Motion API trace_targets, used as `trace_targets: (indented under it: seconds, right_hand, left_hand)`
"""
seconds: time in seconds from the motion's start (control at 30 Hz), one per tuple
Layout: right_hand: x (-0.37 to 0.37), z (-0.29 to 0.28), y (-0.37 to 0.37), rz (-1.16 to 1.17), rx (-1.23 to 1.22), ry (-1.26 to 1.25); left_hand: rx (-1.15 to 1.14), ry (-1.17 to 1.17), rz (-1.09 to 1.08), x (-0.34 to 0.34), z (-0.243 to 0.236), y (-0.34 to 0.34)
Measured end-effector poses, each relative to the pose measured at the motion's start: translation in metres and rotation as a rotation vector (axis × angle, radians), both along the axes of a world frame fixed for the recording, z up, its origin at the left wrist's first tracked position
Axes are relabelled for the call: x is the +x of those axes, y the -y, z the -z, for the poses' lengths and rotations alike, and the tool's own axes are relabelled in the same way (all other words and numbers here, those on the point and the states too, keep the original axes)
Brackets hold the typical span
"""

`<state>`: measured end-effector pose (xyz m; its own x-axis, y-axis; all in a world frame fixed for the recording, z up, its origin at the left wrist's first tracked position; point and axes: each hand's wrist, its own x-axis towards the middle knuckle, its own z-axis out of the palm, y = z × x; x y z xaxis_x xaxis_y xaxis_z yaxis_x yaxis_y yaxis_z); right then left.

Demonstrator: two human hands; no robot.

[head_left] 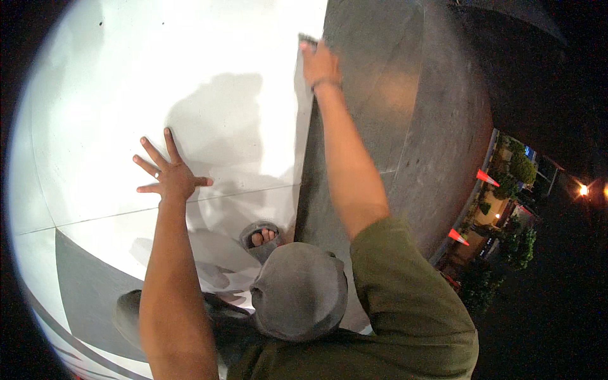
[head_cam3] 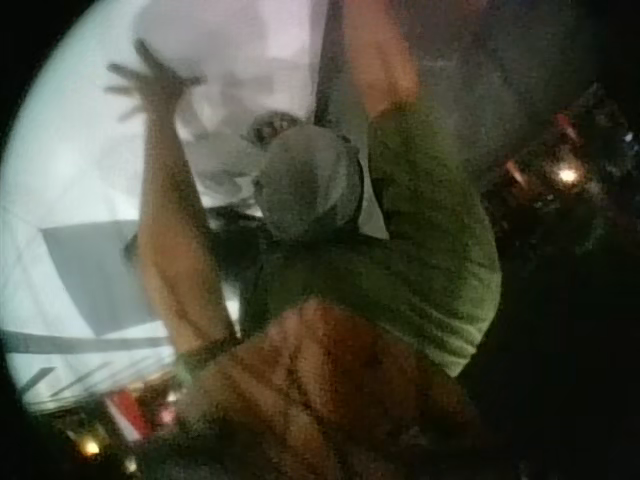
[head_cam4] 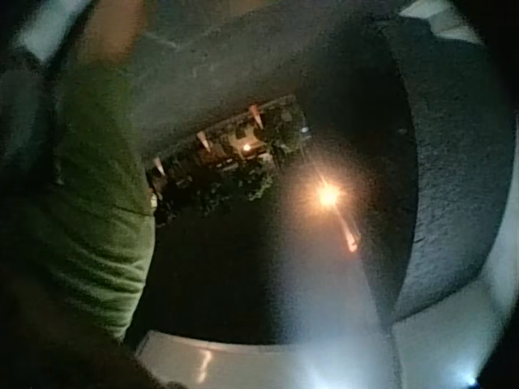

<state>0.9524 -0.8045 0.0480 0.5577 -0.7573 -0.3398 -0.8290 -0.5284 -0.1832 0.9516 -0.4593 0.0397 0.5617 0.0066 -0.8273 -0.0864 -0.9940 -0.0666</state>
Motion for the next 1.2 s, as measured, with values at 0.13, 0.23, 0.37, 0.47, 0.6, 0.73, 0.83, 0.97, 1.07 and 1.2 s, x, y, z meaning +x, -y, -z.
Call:
trace_targets:
  seconds: [0.13, 0.23, 0.37, 0.47, 0.6, 0.73, 0.83, 0.97, 1.07, 1.2]
  right_hand:
    - [-0.011, -0.011, -0.01, 0.01, 0.086, 0.034]
    - [0.049, -0.019, 0.045, -0.01, 0.031, 0.115]
    - [0.05, -0.003, 0.046, 0.021, -0.025, 0.041]
    - [0.026, 0.01, 0.017, -0.01, 0.029, 0.068]
    - [0.083, 0.014, 0.086, -0.078, 0.002, 0.206]
    - [0.123, 0.008, 0.118, -0.04, -0.047, 0.119]
    - [0.096, 0.018, 0.093, -0.073, -0.037, 0.098]
    - [0.034, 0.015, 0.041, -0.061, 0.024, 0.07]
    - [0.049, 0.02, 0.07, -0.139, -0.038, 0.123]
    - [0.119, 0.031, 0.2, -0.262, 0.012, 0.03]
  left_hand:
    - [0.01, 0.008, 0.016, -0.005, -0.001, -0.004]
    - [-0.014, 0.001, 0.027, -0.004, 0.006, 0.006]
    - [0.009, -0.042, 0.011, -0.004, 0.005, 0.005]
    - [0.006, 0.04, 0.016, -0.007, 0.011, -0.016]
    - [-0.018, -0.002, 0.024, -0.004, 0.002, -0.003]
    - [-0.041, -0.001, 0.028, -0.005, 0.005, 0.003]
    - [-0.033, 0.025, 0.021, -0.006, 0.009, -0.003]
    - [0.0, 0.029, 0.019, -0.006, 0.006, -0.007]
    - [-0.066, 0.053, 0.024, -0.009, 0.006, -0.008]
    - [-0.151, 0.101, 0.053, -0.017, 0.012, 0.013]
